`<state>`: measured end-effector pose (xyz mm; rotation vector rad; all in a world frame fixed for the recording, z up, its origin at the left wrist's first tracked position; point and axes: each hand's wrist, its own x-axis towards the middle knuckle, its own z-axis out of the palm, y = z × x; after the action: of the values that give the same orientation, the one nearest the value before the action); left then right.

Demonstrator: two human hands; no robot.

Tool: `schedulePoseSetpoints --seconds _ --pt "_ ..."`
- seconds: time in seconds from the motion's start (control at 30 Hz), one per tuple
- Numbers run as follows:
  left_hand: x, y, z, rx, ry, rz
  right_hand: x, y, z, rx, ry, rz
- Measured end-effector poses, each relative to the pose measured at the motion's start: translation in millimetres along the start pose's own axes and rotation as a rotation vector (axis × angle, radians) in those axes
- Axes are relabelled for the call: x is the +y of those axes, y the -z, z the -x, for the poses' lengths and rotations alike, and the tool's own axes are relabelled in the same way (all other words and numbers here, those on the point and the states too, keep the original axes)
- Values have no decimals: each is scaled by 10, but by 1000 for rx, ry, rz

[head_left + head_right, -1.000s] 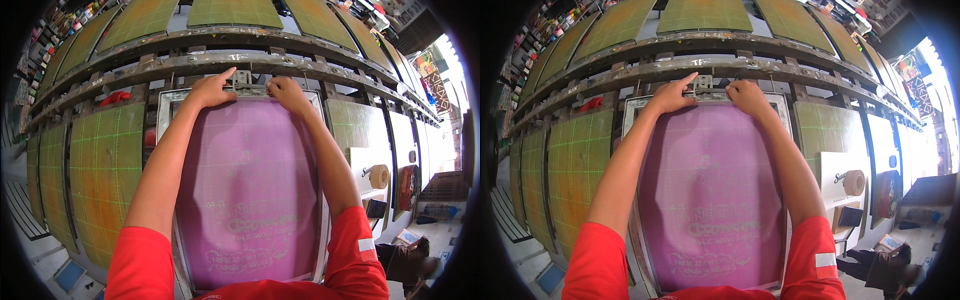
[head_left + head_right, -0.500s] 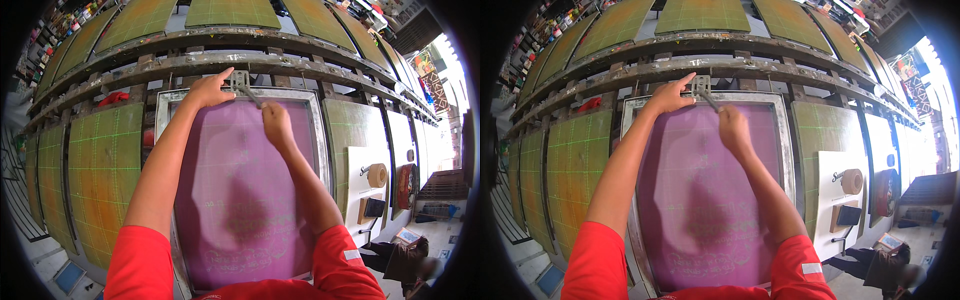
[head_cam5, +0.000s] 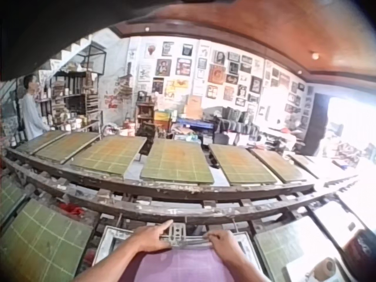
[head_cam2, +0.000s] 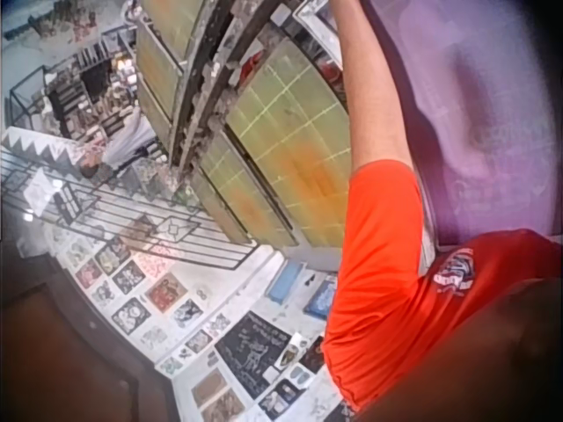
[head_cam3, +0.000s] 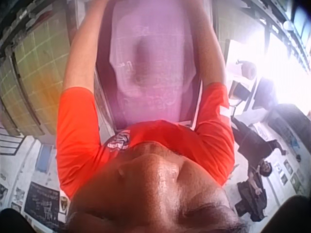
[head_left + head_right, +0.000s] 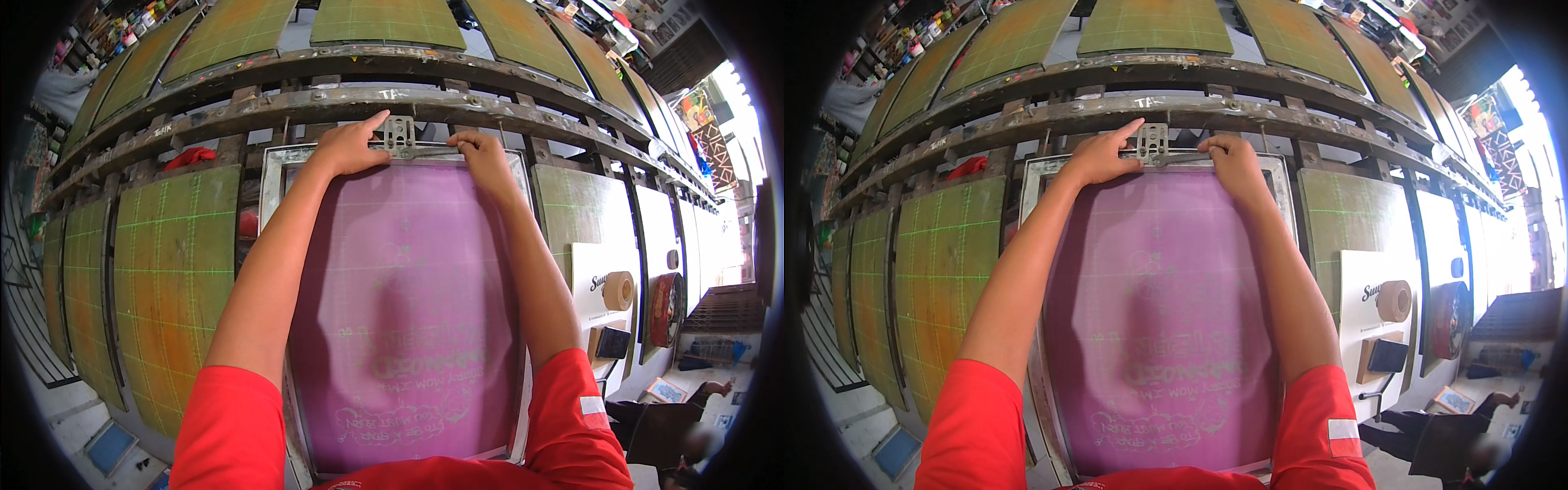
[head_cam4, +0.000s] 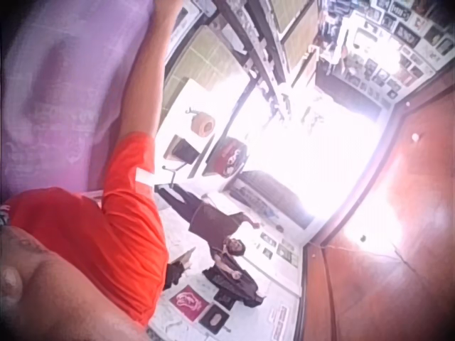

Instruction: The person adjusts a screen printing frame on a rail by using a wrench and a screwdriver to tighten the mounting hardware. They position the frame, use the tools to secure the top clamp, and then lift the frame off the station.

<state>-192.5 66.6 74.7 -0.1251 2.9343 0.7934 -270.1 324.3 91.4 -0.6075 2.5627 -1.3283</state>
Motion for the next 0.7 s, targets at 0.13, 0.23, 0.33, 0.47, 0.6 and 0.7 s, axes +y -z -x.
schedulePoseSetpoints --seconds 0.13,0.23,0.33,0.47,0.6,0.7 --pt "9 -2 1 0 0 -2 3 18 -168 -11 -141 -211" --pt "20 4 15 1 3 6 8 -41 -256 6 -37 -157" --pt "60 36 13 -32 28 -4 33 -109 -355 -34 -13 -29" --pt "48 24 9 -25 21 -28 13 -198 -382 -45 52 22" --pt "52 19 -8 -27 15 -28 -16 -155 -316 -83 76 108" --pt "42 36 20 -30 20 -28 -120 -198 -62 20 115 84"
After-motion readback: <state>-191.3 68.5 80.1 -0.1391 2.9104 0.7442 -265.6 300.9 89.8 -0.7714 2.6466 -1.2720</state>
